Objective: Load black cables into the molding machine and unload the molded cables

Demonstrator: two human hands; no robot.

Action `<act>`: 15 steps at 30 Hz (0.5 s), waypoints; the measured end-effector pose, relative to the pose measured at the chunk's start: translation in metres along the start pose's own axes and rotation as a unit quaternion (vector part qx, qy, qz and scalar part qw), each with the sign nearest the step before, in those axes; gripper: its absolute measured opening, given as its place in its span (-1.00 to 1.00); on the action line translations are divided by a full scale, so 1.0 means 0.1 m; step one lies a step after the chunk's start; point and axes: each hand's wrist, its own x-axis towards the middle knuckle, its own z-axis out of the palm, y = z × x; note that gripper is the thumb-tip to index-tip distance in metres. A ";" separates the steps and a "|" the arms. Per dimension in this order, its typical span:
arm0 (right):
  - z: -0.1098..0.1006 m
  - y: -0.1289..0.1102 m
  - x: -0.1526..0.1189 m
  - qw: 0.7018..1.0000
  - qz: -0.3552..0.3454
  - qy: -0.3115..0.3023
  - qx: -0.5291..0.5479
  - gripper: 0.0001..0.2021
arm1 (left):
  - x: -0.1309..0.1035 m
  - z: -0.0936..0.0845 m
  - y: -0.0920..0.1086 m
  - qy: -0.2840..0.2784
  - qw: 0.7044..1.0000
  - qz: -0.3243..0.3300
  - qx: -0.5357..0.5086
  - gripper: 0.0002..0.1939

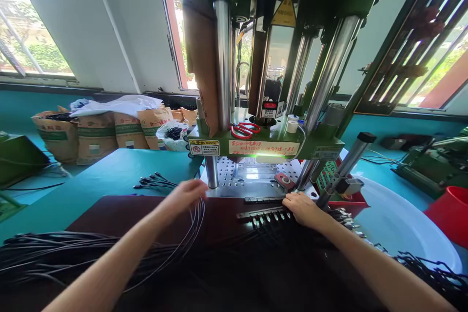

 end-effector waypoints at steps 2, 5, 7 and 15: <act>-0.11 0.02 0.02 1.000 0.006 -0.011 0.001 -0.72 | -0.34 0.57 0.12 -0.190 0.981 -0.014 -0.030 -0.75; -0.29 0.08 0.03 0.999 0.045 -0.011 0.019 -0.77 | -0.71 1.34 0.10 -0.317 0.943 -0.057 -0.089 -0.76; -0.39 0.14 0.03 0.996 0.084 -0.001 0.041 -0.76 | -0.79 1.72 0.04 -0.307 0.931 -0.101 -0.171 -0.71; -0.42 0.50 0.26 0.968 0.158 0.042 0.188 -0.71 | -0.49 2.37 0.10 -0.303 0.835 -0.192 -0.417 -0.54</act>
